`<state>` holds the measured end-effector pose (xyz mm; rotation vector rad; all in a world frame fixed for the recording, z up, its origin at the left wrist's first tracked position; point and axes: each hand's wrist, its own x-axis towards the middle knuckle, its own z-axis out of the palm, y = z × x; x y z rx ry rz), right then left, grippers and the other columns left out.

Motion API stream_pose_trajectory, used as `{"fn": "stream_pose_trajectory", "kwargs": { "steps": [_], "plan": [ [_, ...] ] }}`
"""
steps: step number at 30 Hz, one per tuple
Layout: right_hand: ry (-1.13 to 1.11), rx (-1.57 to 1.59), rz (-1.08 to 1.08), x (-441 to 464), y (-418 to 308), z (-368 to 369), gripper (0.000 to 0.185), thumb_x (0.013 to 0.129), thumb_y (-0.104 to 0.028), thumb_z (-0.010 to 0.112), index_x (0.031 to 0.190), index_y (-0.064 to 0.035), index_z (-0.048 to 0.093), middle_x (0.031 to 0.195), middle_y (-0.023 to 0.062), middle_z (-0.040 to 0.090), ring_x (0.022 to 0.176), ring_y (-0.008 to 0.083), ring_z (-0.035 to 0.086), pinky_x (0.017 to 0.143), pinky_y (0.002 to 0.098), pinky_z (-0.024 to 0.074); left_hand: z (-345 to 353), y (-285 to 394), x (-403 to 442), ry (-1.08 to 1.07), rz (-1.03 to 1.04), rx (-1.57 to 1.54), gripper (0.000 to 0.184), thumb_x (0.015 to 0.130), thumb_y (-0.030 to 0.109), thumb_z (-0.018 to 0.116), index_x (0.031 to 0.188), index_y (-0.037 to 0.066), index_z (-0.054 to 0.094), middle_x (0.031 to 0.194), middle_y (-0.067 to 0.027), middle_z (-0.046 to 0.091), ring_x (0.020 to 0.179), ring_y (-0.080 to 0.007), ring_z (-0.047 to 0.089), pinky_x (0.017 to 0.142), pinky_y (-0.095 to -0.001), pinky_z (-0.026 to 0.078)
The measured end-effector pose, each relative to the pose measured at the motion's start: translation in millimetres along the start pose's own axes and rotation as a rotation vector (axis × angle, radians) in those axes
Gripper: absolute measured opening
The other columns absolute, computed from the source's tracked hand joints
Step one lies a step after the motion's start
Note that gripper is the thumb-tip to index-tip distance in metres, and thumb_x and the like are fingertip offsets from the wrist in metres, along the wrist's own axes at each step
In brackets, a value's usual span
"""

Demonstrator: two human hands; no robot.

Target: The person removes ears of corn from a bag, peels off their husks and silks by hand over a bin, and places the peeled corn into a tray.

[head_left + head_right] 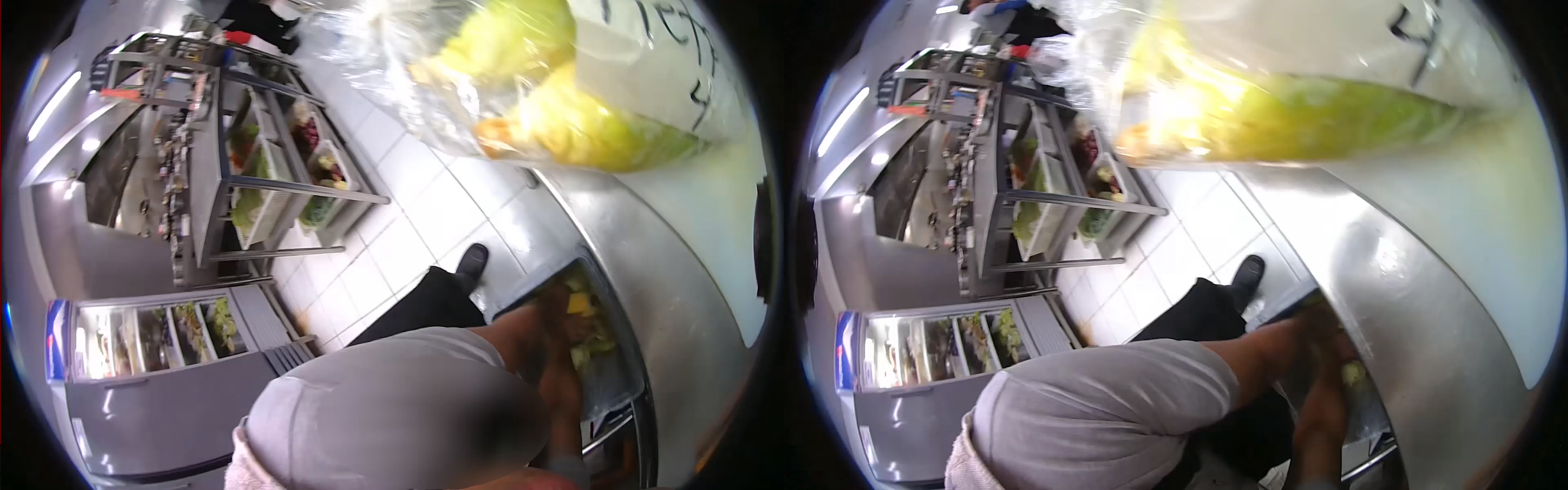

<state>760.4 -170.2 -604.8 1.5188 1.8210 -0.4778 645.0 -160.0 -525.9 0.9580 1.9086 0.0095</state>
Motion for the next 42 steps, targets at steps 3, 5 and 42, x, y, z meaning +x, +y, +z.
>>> {"fn": "stream_pose_trajectory", "kwargs": {
  "steps": [3,5,42],
  "plan": [
    [-0.032,0.041,0.011,-9.3,8.7,-2.9,0.06,0.088,-0.052,0.062,0.129,-0.0076,0.059,0.132,0.0127,0.053,0.11,0.0347,0.059,0.089,0.0542,0.0501,10.3,4.5,3.5,-0.028,-0.026,-0.01,0.058,0.075,0.034,0.074,0.119,-0.002,0.062,0.118,-0.0233,0.065,0.113,-0.0382,0.063,0.096,-0.0453,0.048],
    [-0.027,0.065,-0.005,-4.0,3.6,-1.3,0.06,0.088,-0.051,0.062,0.129,-0.007,0.059,0.131,0.0129,0.054,0.11,0.0346,0.06,0.089,0.0539,0.0501,14.3,3.6,6.5,-0.029,-0.04,-0.018,0.057,0.075,0.033,0.074,0.119,-0.002,0.062,0.118,-0.023,0.065,0.113,-0.0382,0.062,0.097,-0.0459,0.048],
    [0.052,1.71,-0.415,-199.7,145.6,-201.4,0.047,0.1,-0.047,0.057,0.077,-0.0051,0.058,0.072,0.0026,0.058,0.06,0.0133,0.051,0.056,0.0299,0.0412,-192.9,102.6,-335.5,-0.475,0.6,0.145,0.028,0.069,0.015,0.078,0.092,0.002,0.068,0.078,-0.0118,0.07,0.069,-0.0233,0.07,0.064,-0.0358,0.058]
  ]
}}
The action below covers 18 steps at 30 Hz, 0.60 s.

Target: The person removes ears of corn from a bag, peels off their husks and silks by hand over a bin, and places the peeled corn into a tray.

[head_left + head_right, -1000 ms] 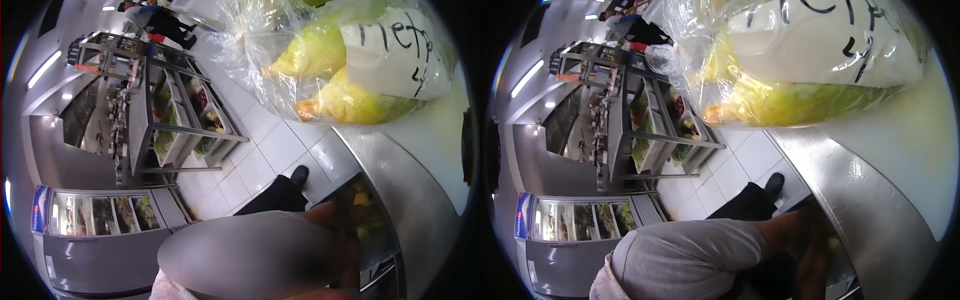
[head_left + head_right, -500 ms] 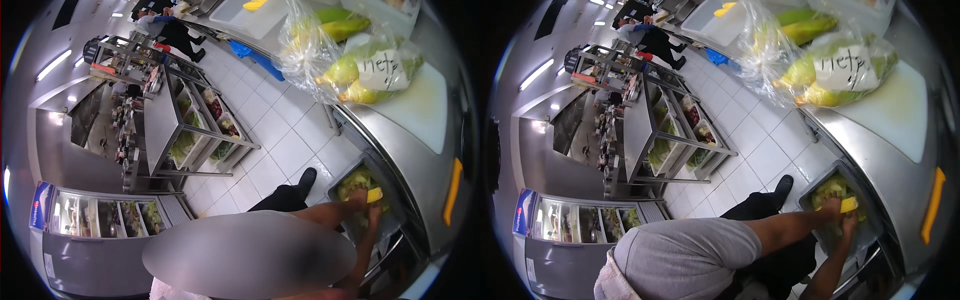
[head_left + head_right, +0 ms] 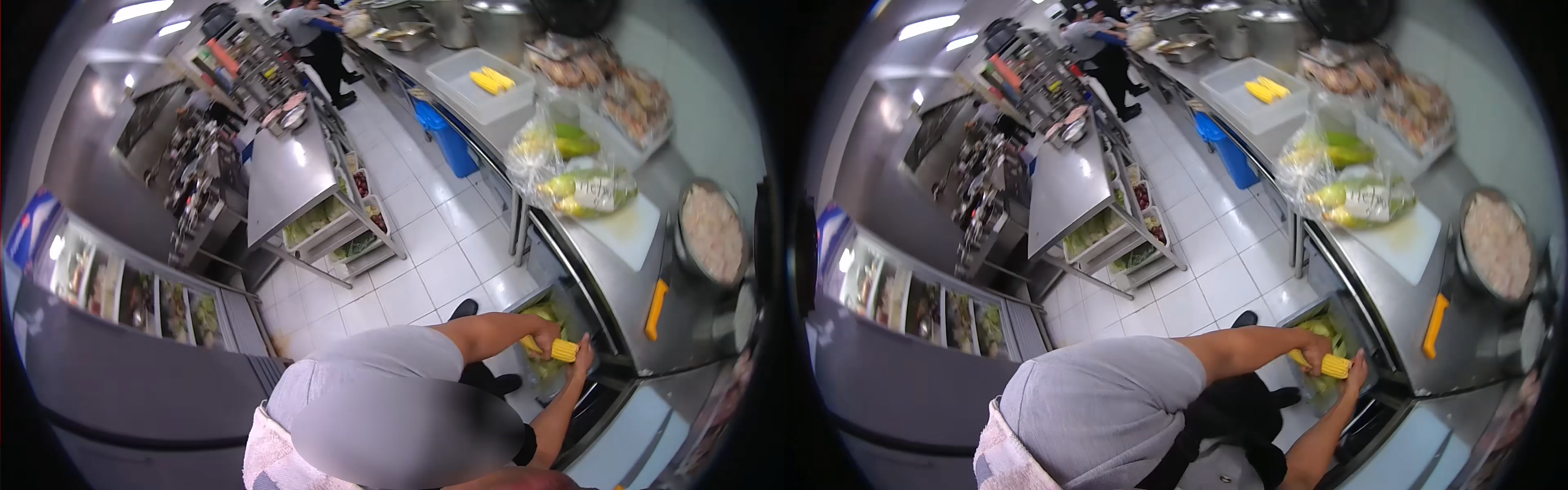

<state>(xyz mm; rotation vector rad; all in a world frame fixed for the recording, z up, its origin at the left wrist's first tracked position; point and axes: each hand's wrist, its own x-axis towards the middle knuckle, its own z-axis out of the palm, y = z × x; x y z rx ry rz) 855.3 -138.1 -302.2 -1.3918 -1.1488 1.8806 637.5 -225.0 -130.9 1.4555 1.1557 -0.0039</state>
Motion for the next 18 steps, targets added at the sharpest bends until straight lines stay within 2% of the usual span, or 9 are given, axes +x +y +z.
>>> {"fn": "stream_pose_trajectory", "kwargs": {
  "steps": [2,3,5,8,11,12,15,16,18],
  "plan": [
    [0.022,0.112,0.153,-28.7,-42.6,8.8,0.045,0.1,-0.048,0.057,0.083,-0.0056,0.058,0.076,0.0018,0.06,0.065,0.0147,0.054,0.061,0.031,0.0436,-0.9,4.2,-14.4,0.07,0.002,-0.574,0.029,0.072,0.015,0.079,0.094,0.001,0.066,0.074,-0.0112,0.067,0.063,-0.0216,0.067,0.059,-0.0356,0.057],
    [-0.038,-0.075,0.041,-6.8,-17.7,-5.7,0.044,0.1,-0.048,0.057,0.09,-0.0055,0.059,0.082,0.0029,0.061,0.07,0.0163,0.056,0.065,0.0323,0.0451,0.3,6.8,-22.1,0.1,0.024,-0.869,0.03,0.073,0.016,0.08,0.094,0.0,0.065,0.072,-0.0109,0.065,0.059,-0.0208,0.066,0.056,-0.0356,0.056],
    [-0.092,-0.448,-0.213,37.8,32.6,-34.1,0.045,0.099,-0.05,0.056,0.103,-0.0053,0.063,0.093,0.0051,0.064,0.081,0.0193,0.061,0.072,0.0349,0.0482,-3.3,27.5,-45.6,0.244,0.075,-0.982,0.03,0.08,0.021,0.077,0.098,0.002,0.063,0.071,-0.0114,0.063,0.057,-0.0212,0.064,0.05,-0.035,0.055],
    [-0.008,-0.171,0.102,-71.7,-82.5,42.7,0.061,0.099,-0.058,0.052,0.132,-0.006,0.054,0.115,0.0098,0.062,0.104,0.0244,0.062,0.086,0.0413,0.0498,-4.1,67.7,-82.7,0.523,0.053,-1.017,0.04,0.083,0.035,0.075,0.104,0.003,0.065,0.084,-0.0134,0.067,0.065,-0.0228,0.067,0.058,-0.0381,0.056],
    [-0.26,0.534,0.053,-119.0,-145.9,101.8,0.079,0.096,-0.067,0.047,0.146,-0.0061,0.042,0.131,0.0125,0.056,0.118,0.0255,0.057,0.094,0.0416,0.0484,6.8,50.8,-38.1,0.946,0.055,-0.672,0.056,0.08,0.054,0.072,0.102,0.003,0.067,0.09,-0.0155,0.069,0.081,-0.0286,0.071,0.074,-0.0422,0.056],
    [-0.2,0.423,0.098,-120.6,-150.1,121.9,0.082,0.096,-0.07,0.042,0.144,-0.0045,0.044,0.132,0.0121,0.056,0.119,0.025,0.057,0.098,0.0402,0.0464,15.4,65.3,-36.8,1.194,0.081,-0.591,0.067,0.078,0.064,0.067,0.104,0.002,0.067,0.101,-0.0174,0.071,0.091,-0.0332,0.07,0.081,-0.0438,0.052],
    [-0.327,0.125,-0.05,-141.2,-169.3,143.0,0.074,0.1,-0.065,0.04,0.142,-0.004,0.046,0.13,0.0123,0.058,0.117,0.0279,0.059,0.1,0.0417,0.0474,5.1,89.2,-57.6,1.522,-0.181,-0.8,0.069,0.079,0.065,0.066,0.106,0.002,0.067,0.104,-0.0204,0.07,0.1,-0.0368,0.067,0.085,-0.046,0.051],
    [-0.347,0.168,-0.072,-159.5,-180.9,155.6,0.061,0.103,-0.055,0.042,0.139,-0.0057,0.049,0.114,0.0093,0.064,0.095,0.0225,0.066,0.079,0.036,0.0554,-0.6,102.8,-89.2,1.594,-0.223,-0.799,0.069,0.078,0.065,0.067,0.106,0.001,0.067,0.103,-0.0212,0.07,0.103,-0.0362,0.067,0.088,-0.0456,0.051],
    [-0.352,-0.129,-0.119,-207.1,-224.7,161.6,0.053,0.104,-0.048,0.047,0.138,-0.0079,0.05,0.101,0.006,0.064,0.077,0.0167,0.063,0.061,0.0293,0.0516,-16.7,80.1,-76.7,1.596,-0.031,-0.982,0.062,0.082,0.057,0.069,0.11,0.001,0.063,0.1,-0.0201,0.069,0.094,-0.0343,0.068,0.083,-0.0438,0.051]
  ]
}}
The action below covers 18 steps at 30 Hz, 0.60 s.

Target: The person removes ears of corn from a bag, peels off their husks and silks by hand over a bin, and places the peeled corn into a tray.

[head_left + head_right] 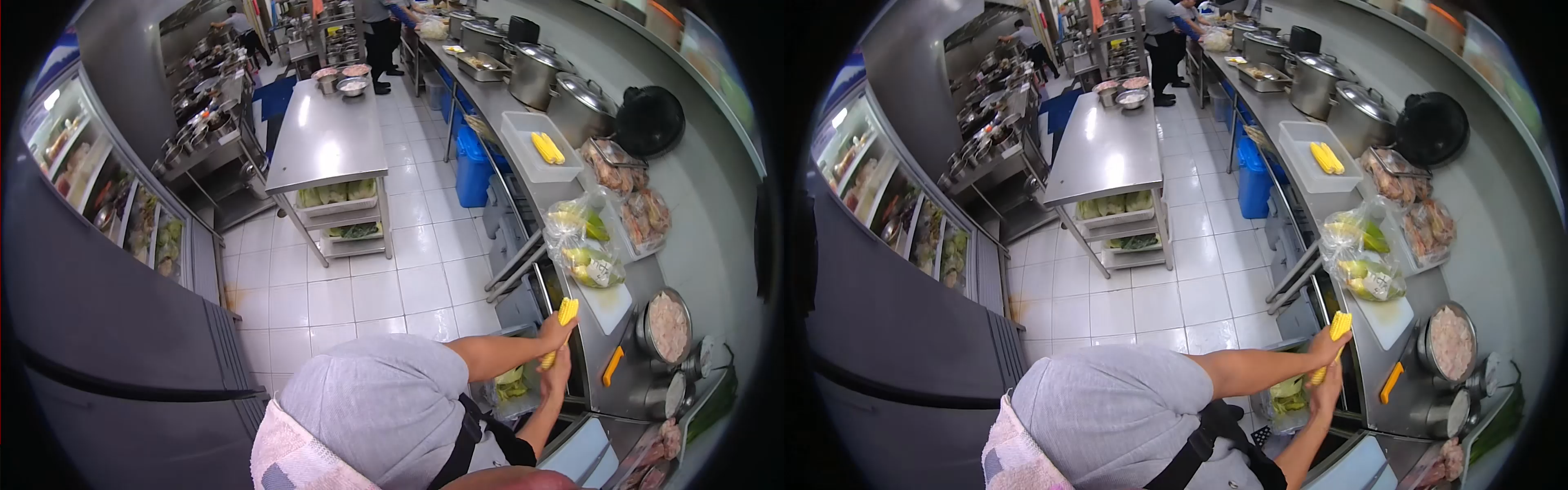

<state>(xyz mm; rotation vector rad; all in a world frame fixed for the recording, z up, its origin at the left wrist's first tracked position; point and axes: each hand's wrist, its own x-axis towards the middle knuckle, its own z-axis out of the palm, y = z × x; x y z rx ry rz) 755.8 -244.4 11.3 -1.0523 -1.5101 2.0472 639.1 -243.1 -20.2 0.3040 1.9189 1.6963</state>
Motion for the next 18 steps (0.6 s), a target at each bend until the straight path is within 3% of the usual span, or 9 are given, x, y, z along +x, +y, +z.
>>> {"fn": "stream_pose_trajectory", "kwargs": {
  "steps": [1,2,6,8,9,12,14,16,18],
  "plan": [
    [-0.014,-0.143,0.003,-16.5,-18.2,10.8,0.049,0.104,-0.045,0.049,0.138,-0.009,0.051,0.095,0.0043,0.064,0.068,0.0138,0.062,0.053,0.026,0.0497,3.0,-8.1,18.5,-0.016,-0.003,-0.108,0.059,0.084,0.052,0.07,0.113,0.001,0.061,0.099,-0.0196,0.069,0.09,-0.0334,0.068,0.081,-0.043,0.052],
    [0.012,-0.179,-0.044,-12.8,-26.1,0.5,0.042,0.102,-0.039,0.053,0.135,-0.0126,0.053,0.086,0.0001,0.06,0.053,0.0073,0.052,0.04,0.0191,0.0365,4.0,-13.8,29.9,-0.051,0.01,-0.244,0.052,0.083,0.045,0.074,0.11,0.002,0.061,0.099,-0.0147,0.069,0.09,-0.0277,0.069,0.079,-0.0391,0.052],
    [0.143,-0.441,-0.213,-16.2,-91.0,-42.6,0.029,0.101,-0.034,0.059,0.098,-0.0074,0.068,0.07,-0.0049,0.056,0.05,0.0051,0.043,0.043,0.0243,0.0332,-106.7,74.2,-0.6,-0.743,-0.259,-0.564,0.042,0.087,0.021,0.074,0.118,0.001,0.053,0.104,-0.016,0.068,0.085,-0.0303,0.072,0.067,-0.0431,0.064],
    [0.277,-0.57,-0.252,-26.0,-133.6,-29.5,0.038,0.104,-0.034,0.052,0.076,-0.0085,0.057,0.06,-0.0039,0.047,0.052,0.005,0.042,0.047,0.0253,0.0289,-116.1,71.6,8.3,-0.964,-0.227,-0.414,0.04,0.087,0.026,0.074,0.115,0.003,0.057,0.099,-0.0171,0.07,0.073,-0.0271,0.072,0.062,-0.0394,0.062],
    [0.237,-0.544,-0.465,2.4,-122.9,-57.4,0.042,0.105,-0.035,0.048,0.076,-0.0059,0.059,0.061,-0.0002,0.051,0.054,0.0084,0.044,0.05,0.0277,0.0337,-125.8,87.0,0.1,-1.048,-0.213,-0.313,0.038,0.088,0.027,0.074,0.112,0.002,0.059,0.094,-0.0161,0.071,0.069,-0.0253,0.072,0.06,-0.0368,0.062],
    [0.431,-0.777,-0.585,21.3,-147.1,-61.5,0.046,0.105,-0.035,0.046,0.083,0.0008,0.064,0.068,0.007,0.06,0.059,0.0177,0.051,0.058,0.036,0.0414,-125.7,108.2,-9.9,-1.185,-0.061,-0.101,0.041,0.084,0.032,0.078,0.102,-0.002,0.064,0.076,-0.0123,0.069,0.059,-0.0201,0.07,0.053,-0.0338,0.061],
    [0.581,-0.953,-0.638,25.6,-154.3,-59.0,0.046,0.105,-0.034,0.046,0.091,0.004,0.068,0.077,0.0109,0.068,0.066,0.0223,0.058,0.065,0.039,0.0467,-143.4,128.3,-33.9,-1.126,0.174,0.011,0.039,0.082,0.035,0.081,0.091,-0.001,0.068,0.068,-0.0112,0.068,0.054,-0.0187,0.068,0.048,-0.0325,0.058],
    [0.597,-0.705,-0.611,29.8,-149.7,-44.4,0.042,0.104,-0.032,0.046,0.116,0.0024,0.067,0.102,0.0181,0.072,0.09,0.0242,0.066,0.082,0.0383,0.0514,-156.8,141.1,-49.4,-0.912,0.474,0.065,0.04,0.08,0.035,0.082,0.09,0.0,0.069,0.064,-0.009,0.067,0.053,-0.0166,0.067,0.049,-0.0323,0.057],
    [0.585,-0.752,-0.619,15.7,-162.5,-5.8,0.042,0.103,-0.034,0.045,0.124,-0.005,0.066,0.109,0.0199,0.071,0.099,0.0278,0.067,0.087,0.0385,0.0512,-153.8,132.6,-48.9,-0.787,0.467,0.156,0.038,0.08,0.037,0.081,0.091,0.002,0.07,0.067,-0.0067,0.068,0.057,-0.0151,0.065,0.055,-0.0313,0.054]
  ]
}}
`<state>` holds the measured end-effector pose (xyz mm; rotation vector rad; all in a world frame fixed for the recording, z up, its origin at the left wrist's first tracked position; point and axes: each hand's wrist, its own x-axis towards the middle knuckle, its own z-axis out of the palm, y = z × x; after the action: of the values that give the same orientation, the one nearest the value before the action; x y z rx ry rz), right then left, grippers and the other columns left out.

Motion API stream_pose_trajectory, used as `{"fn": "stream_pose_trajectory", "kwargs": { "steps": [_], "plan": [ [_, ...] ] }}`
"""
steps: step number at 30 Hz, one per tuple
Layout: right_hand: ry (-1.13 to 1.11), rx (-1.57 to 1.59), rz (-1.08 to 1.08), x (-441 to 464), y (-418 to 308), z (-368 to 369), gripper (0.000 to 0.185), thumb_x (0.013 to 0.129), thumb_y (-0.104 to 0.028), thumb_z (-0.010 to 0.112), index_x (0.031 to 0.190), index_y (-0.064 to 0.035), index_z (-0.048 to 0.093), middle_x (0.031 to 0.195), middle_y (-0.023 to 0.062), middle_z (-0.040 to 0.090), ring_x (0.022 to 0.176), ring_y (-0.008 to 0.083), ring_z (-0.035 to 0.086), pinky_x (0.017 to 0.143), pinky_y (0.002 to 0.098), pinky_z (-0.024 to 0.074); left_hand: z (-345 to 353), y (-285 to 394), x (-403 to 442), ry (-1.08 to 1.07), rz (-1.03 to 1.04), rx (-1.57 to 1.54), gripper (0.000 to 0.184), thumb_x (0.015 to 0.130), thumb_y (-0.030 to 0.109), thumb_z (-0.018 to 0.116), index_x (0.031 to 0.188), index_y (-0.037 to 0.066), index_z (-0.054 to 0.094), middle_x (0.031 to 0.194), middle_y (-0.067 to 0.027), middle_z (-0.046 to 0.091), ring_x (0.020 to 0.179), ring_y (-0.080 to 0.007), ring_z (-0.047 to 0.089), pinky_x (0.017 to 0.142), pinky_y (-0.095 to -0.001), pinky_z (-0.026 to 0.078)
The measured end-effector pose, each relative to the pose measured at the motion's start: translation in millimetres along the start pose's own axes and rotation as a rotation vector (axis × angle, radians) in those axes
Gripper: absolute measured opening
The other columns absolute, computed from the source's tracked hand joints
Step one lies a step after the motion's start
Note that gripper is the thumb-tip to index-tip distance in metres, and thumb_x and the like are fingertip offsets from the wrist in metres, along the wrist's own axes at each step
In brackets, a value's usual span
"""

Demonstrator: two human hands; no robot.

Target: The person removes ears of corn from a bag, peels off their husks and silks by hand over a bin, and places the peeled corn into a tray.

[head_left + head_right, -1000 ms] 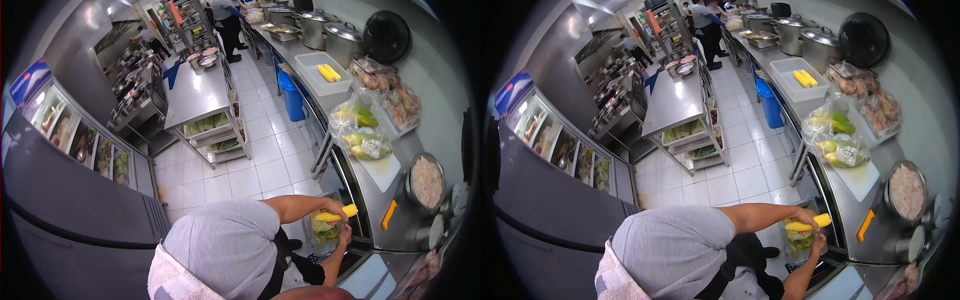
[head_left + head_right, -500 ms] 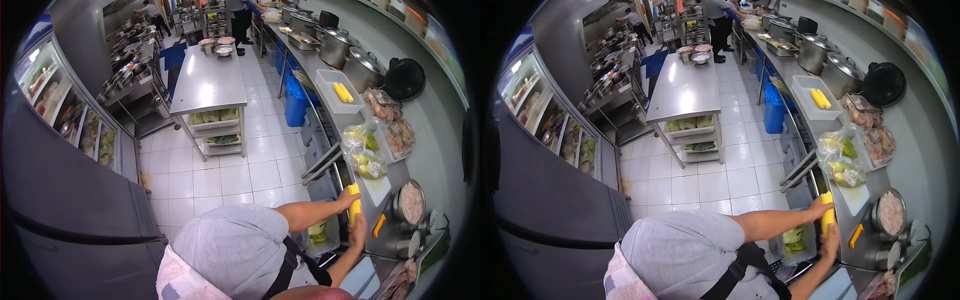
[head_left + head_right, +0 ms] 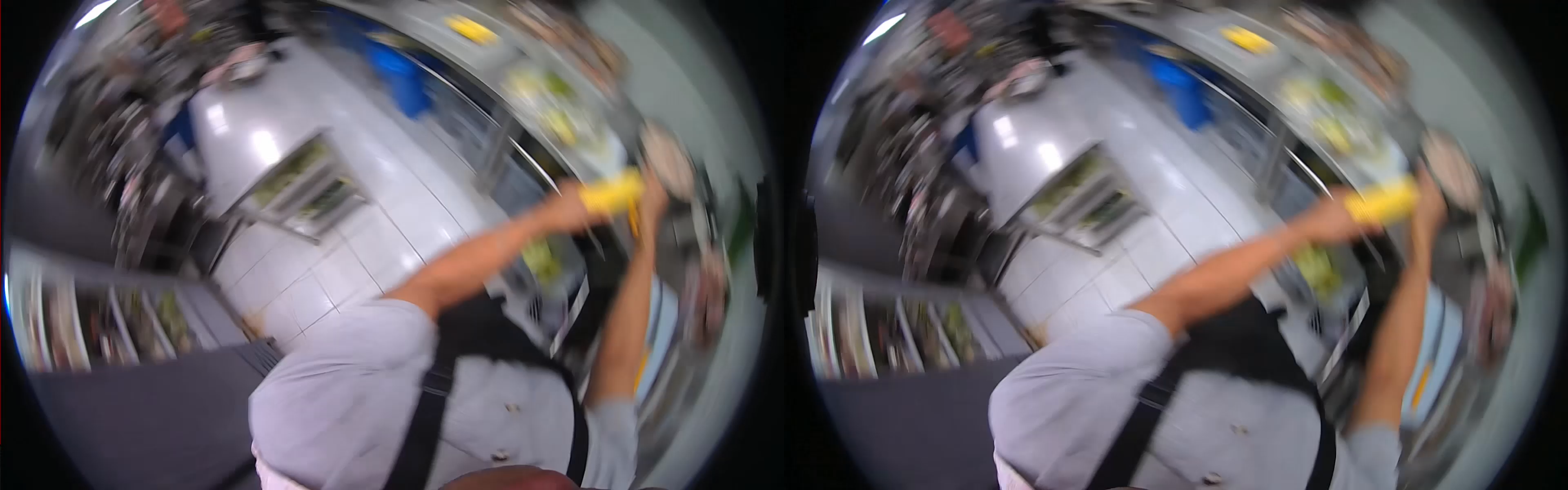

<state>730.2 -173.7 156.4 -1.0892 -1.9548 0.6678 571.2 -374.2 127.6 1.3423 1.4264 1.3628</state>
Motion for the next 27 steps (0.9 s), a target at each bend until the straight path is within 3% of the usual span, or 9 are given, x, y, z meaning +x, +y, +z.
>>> {"fn": "stream_pose_trajectory", "kwargs": {
  "steps": [2,5,10,13,16,20,23,24,27],
  "plan": [
    [0.189,-0.24,-0.244,-12.9,-40.4,7.4,0.04,0.103,-0.038,0.042,0.123,-0.0144,0.068,0.106,0.0192,0.071,0.099,0.0354,0.068,0.084,0.041,0.0507,1.6,15.8,-5.4,0.106,-0.123,-0.036,0.04,0.081,0.04,0.081,0.087,0.002,0.07,0.065,-0.0051,0.066,0.058,-0.012,0.064,0.055,-0.0313,0.053],
    [0.223,-0.25,0.05,11.2,-9.6,28.3,0.065,0.098,-0.057,0.048,0.077,-0.0004,0.071,0.069,0.0219,0.066,0.065,0.0357,0.064,0.067,0.0448,0.0479,25.6,-15.2,3.6,0.054,-0.153,-0.455,0.037,0.09,0.037,0.074,0.099,0.005,0.058,0.069,-0.0061,0.063,0.053,-0.0111,0.06,0.046,-0.0246,0.05],
    [0.137,-0.108,0.065,-43.3,25.5,51.6,0.055,0.096,-0.048,0.056,0.07,-0.001,0.066,0.066,0.0231,0.059,0.064,0.0434,0.06,0.061,0.049,0.0462,30.1,-35.3,34.2,0.053,-0.282,-0.966,0.042,0.102,0.048,0.049,0.111,0.006,0.051,0.07,-0.011,0.062,0.052,-0.0152,0.057,0.046,-0.0239,0.046],
    [0.082,-0.094,0.106,-86.1,79.5,54.2,0.041,0.095,-0.041,0.062,0.088,-0.0014,0.07,0.077,0.0243,0.065,0.072,0.0417,0.064,0.069,0.0463,0.0504,12.8,-52.1,63.5,0.06,-0.241,-0.69,0.046,0.102,0.051,0.048,0.109,0.005,0.051,0.071,-0.0112,0.062,0.053,-0.0153,0.057,0.047,-0.024,0.045],
    [-0.67,-0.451,0.081,-135.8,232.0,69.8,0.049,0.097,-0.033,0.062,0.13,0.0026,0.057,0.122,0.02,0.065,0.117,0.0282,0.061,0.101,0.0312,0.046,20.5,-64.3,76.3,0.097,-0.256,-0.575,0.047,0.103,0.051,0.046,0.108,0.004,0.051,0.075,-0.012,0.063,0.055,-0.0151,0.057,0.045,-0.0231,0.042],
    [-0.228,0.805,0.705,-98.7,194.1,41.3,0.062,0.103,-0.046,0.049,0.144,-0.0002,0.044,0.139,0.0185,0.054,0.129,0.0315,0.053,0.107,0.0449,0.0442,41.7,-90.3,74.3,-0.14,-0.466,-0.604,0.047,0.101,0.05,0.049,0.115,0.004,0.053,0.078,-0.0111,0.063,0.058,-0.0153,0.058,0.047,-0.0228,0.041],
    [0.037,1.41,0.553,-43.5,151.4,54.8,0.073,0.104,-0.06,0.026,0.135,0.004,0.046,0.117,0.0203,0.064,0.113,0.0295,0.061,0.101,0.0448,0.0475,71.8,-98.6,79.9,-0.301,-0.562,-0.442,0.047,0.101,0.047,0.05,0.119,0.004,0.054,0.081,-0.0097,0.063,0.06,-0.0153,0.059,0.048,-0.0258,0.043],
    [-0.235,1.656,0.386,-44.1,163.1,69.8,0.072,0.104,-0.059,0.025,0.131,0.003,0.05,0.114,0.0191,0.066,0.111,0.0288,0.062,0.099,0.0429,0.0481,84.7,-95.3,82.0,-0.267,-0.596,-0.445,0.048,0.101,0.047,0.051,0.118,0.003,0.056,0.082,-0.0101,0.065,0.062,-0.0158,0.061,0.049,-0.0256,0.044],
    [-0.062,1.291,0.739,-47.9,85.2,86.2,0.064,0.107,-0.052,0.026,0.123,0.0015,0.057,0.114,0.0173,0.066,0.109,0.0265,0.062,0.098,0.037,0.0479,101.7,-86.7,101.6,0.086,-0.395,0.01,0.054,0.101,0.049,0.05,0.108,-0.003,0.063,0.082,-0.0137,0.069,0.067,-0.022,0.065,0.057,-0.0306,0.048]
  ]
}}
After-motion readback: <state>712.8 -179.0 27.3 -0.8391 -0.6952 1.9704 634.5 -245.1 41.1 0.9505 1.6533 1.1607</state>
